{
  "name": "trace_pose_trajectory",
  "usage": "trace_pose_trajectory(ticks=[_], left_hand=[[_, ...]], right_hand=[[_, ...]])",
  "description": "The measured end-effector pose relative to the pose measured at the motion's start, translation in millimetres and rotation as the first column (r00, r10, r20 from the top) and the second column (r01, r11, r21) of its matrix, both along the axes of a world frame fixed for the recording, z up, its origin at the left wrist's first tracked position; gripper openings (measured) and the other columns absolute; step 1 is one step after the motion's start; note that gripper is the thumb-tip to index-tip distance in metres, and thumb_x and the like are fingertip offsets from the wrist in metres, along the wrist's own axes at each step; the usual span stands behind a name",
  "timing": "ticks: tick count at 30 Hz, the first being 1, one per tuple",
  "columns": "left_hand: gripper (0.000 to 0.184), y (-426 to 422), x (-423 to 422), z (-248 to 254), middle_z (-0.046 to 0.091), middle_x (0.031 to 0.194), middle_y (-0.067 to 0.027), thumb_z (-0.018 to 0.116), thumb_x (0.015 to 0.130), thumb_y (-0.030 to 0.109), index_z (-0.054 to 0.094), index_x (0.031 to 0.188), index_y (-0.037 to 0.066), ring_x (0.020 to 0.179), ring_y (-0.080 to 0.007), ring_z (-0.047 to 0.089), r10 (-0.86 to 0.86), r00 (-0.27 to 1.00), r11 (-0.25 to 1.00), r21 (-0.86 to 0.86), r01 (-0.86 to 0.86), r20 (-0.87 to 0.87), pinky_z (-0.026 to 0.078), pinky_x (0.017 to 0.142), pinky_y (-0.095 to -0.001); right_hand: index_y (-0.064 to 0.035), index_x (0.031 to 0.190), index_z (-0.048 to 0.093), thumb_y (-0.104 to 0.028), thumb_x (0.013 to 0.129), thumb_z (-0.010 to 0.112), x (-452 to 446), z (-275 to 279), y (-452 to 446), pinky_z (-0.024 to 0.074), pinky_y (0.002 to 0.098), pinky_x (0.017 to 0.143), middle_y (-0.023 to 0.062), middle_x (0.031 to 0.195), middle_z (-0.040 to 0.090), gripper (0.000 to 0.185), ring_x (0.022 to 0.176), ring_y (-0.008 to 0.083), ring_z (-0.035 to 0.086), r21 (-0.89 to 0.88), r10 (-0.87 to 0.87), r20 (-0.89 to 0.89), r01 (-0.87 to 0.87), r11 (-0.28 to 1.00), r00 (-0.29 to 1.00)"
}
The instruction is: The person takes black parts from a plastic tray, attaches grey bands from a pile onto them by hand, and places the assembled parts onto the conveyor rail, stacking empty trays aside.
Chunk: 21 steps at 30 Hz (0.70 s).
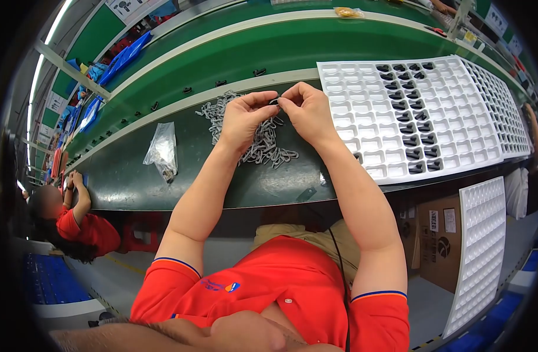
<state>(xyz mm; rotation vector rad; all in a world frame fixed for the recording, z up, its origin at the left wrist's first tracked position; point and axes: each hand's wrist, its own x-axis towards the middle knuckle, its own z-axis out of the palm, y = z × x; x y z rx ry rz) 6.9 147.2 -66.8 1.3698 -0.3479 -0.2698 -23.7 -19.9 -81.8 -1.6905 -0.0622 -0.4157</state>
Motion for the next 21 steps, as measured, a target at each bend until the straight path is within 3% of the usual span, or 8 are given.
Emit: trace_pose_trajectory(ticks=[11, 14, 18, 21], left_hand=[[0.028, 2.3, 3.0, -2.9, 0.071, 0.098, -0.0119, 0.071, 0.085, -0.004, 0.067, 0.112, -0.007, 0.088, -0.0146, 0.069, -0.02, 0.999, 1.0, -0.018, 0.02, -0.029, 0.057, 0.08, -0.0261], [0.025, 4.1, 4.3, -1.5, 0.071, 0.097, -0.0109, 0.069, 0.086, -0.004, 0.068, 0.111, -0.007, 0.088, -0.0144, 0.068, -0.043, 0.998, 0.999, -0.032, 0.042, -0.034, 0.056, 0.081, -0.0264], [0.026, 7.9, 5.7, 0.9, 0.071, 0.096, -0.0081, 0.064, 0.087, -0.007, 0.069, 0.112, -0.003, 0.088, -0.0132, 0.067, -0.119, 0.987, 0.979, 0.176, 0.099, 0.104, 0.054, 0.082, -0.0258], [0.027, 3.0, 5.3, 4.7, 0.071, 0.096, -0.0068, 0.063, 0.086, -0.007, 0.069, 0.111, 0.0, 0.086, -0.0117, 0.066, -0.203, 0.85, 0.889, 0.456, -0.048, 0.485, 0.052, 0.083, -0.0255]], right_hand=[[-0.002, 0.088, 0.063, -0.006, 0.086, 0.072, 0.0, 2.4, -1.8, 0.0461, 0.0224, 0.066, -0.0002, 0.078, 0.064, 0.01, 0.073, 0.0063, 0.058, -0.034, 0.018, -0.026, -0.019, 0.999, 1.0], [0.0009, 0.092, 0.062, -0.006, 0.083, 0.073, 1.7, 1.2, 0.9, 0.051, 0.0268, 0.067, 0.0038, 0.073, 0.065, 0.017, 0.071, 0.0109, 0.061, 0.102, 0.06, 0.017, -0.061, 0.993, 0.998], [-0.0004, 0.098, 0.06, -0.001, 0.085, 0.071, -1.7, 2.2, -0.4, 0.0509, 0.0263, 0.073, 0.003, 0.081, 0.065, 0.017, 0.076, 0.0104, 0.062, 0.044, 0.089, 0.018, -0.09, 0.995, 0.996], [0.0008, 0.1, 0.06, -0.001, 0.084, 0.071, -3.6, 1.0, 2.0, 0.0516, 0.0278, 0.074, 0.0063, 0.081, 0.066, 0.019, 0.08, 0.0139, 0.064, 0.019, 0.078, 0.07, -0.079, 0.997, 0.995]])
